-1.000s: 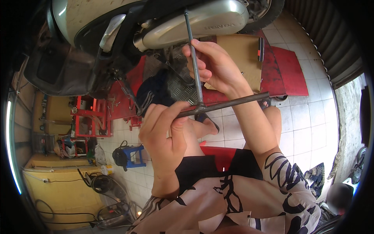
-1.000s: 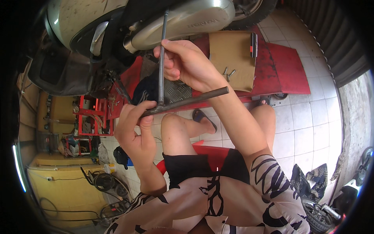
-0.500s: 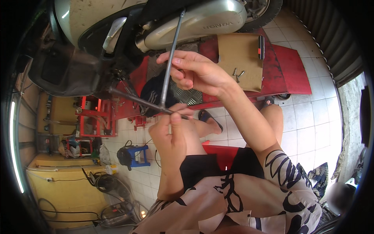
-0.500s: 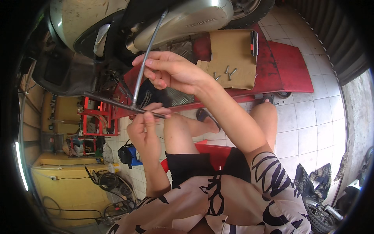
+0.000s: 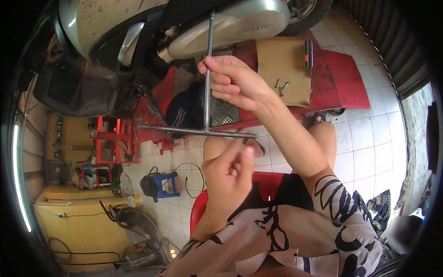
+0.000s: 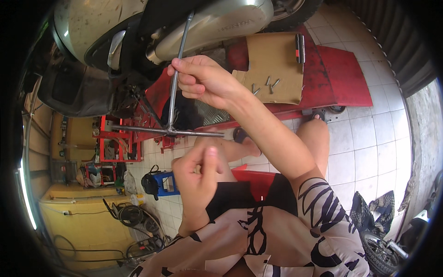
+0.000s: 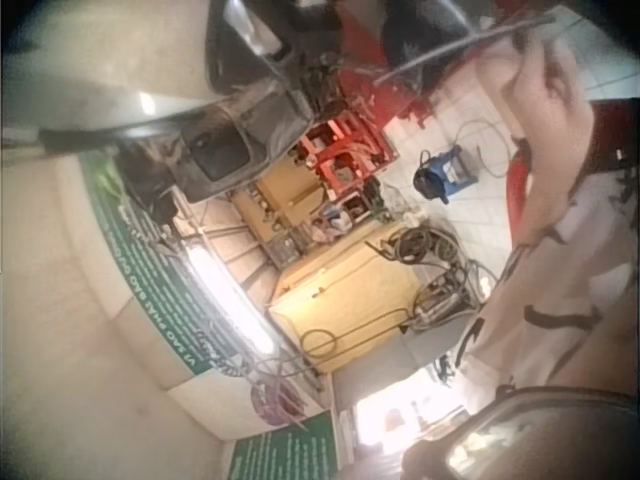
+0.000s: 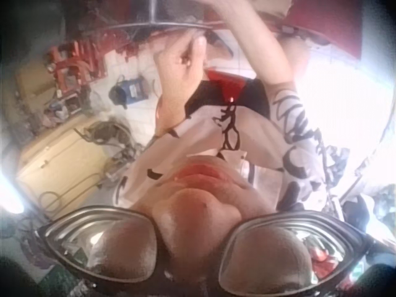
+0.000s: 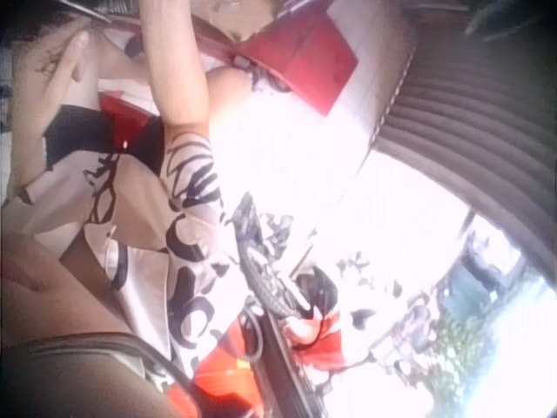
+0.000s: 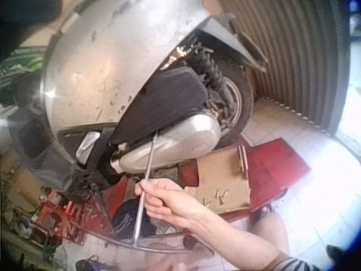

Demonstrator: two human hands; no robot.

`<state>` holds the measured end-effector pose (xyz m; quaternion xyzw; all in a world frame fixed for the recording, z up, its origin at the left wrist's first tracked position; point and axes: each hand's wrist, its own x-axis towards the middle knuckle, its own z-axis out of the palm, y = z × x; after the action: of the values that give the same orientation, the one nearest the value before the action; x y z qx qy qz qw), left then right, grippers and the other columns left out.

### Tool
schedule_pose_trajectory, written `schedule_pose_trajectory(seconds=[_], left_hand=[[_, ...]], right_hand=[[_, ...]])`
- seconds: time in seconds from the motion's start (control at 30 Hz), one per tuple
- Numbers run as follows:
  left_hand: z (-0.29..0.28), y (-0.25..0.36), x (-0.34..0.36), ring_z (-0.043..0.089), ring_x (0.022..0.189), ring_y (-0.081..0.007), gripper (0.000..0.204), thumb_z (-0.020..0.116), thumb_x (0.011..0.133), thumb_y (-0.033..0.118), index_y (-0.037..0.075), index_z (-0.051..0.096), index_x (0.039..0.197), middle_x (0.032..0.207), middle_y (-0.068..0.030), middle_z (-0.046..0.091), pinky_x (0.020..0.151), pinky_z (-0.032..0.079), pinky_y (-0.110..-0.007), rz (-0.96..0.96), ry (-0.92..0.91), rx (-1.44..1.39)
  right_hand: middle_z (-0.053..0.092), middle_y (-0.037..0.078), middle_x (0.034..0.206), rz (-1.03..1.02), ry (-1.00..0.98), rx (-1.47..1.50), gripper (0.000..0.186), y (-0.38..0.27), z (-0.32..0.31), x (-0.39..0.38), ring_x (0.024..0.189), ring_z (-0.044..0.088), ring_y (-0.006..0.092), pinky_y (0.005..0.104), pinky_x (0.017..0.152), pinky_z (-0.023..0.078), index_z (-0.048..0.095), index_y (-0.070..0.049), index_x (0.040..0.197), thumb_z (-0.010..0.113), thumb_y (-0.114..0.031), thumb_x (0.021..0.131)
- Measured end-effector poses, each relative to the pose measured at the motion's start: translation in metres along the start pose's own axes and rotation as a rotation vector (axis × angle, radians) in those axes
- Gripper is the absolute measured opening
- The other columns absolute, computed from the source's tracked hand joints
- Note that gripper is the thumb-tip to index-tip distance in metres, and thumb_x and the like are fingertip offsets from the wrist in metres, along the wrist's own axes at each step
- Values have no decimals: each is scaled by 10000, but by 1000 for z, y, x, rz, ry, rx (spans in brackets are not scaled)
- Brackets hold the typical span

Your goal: The person uses a T-handle wrench to loosen and remove bolts from the underside of a motorcycle. They place the removed bolts on a piece of cardboard and continue working on the motorcycle's undercarriage.

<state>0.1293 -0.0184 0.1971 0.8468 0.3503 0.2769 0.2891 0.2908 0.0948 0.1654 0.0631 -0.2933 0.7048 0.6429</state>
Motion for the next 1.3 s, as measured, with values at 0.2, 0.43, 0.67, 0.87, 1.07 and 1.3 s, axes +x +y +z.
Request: schedule_pose_trajectory(seconds=[0.2,0.43,0.67,0.87,1.07,1.3], left_hand=[[-11,18,12,422,516,-30,405,535,962,179,-93,541,1262,601,0,560,467,302,-183,-36,499,-366],[-35,-48,88,398,486,-16,273,558,962,173,-70,660,1033,550,9,512,454,281,-191,-181,462,-271],[7,-101,235,432,486,-42,206,682,841,125,-29,702,977,506,3,540,536,383,-229,136,544,-148],[33,-86,277,494,506,-64,213,705,795,101,-23,716,968,530,-16,592,599,444,-250,15,672,-285],[40,-70,286,524,536,-82,192,730,758,54,-74,702,899,595,-36,626,624,470,-275,-40,812,-419],[39,-89,290,495,479,-86,201,709,793,94,-83,682,883,521,-26,587,591,455,-285,82,809,-253]], right_hand=[[385,-45,510,12,172,-94,252,-2,-1,-2,382,298,31,208,372,229,571,15,859,523,-201,981],[367,-81,440,238,451,-931,368,-77,-4,-45,351,242,7,217,352,132,569,-71,606,581,-259,922],[418,-61,475,165,560,-1041,336,-128,-39,-100,363,235,21,234,361,134,572,-52,600,603,-222,888],[443,-50,501,212,601,-1023,336,-141,-18,-111,369,236,18,235,362,128,573,-41,611,592,-213,899],[473,-31,509,221,512,-1072,343,-142,-17,-112,365,233,17,235,362,130,597,-20,630,580,-215,912],[468,-26,488,248,465,-1049,351,-136,-23,-104,358,225,21,233,360,128,601,-8,632,580,-214,915]])
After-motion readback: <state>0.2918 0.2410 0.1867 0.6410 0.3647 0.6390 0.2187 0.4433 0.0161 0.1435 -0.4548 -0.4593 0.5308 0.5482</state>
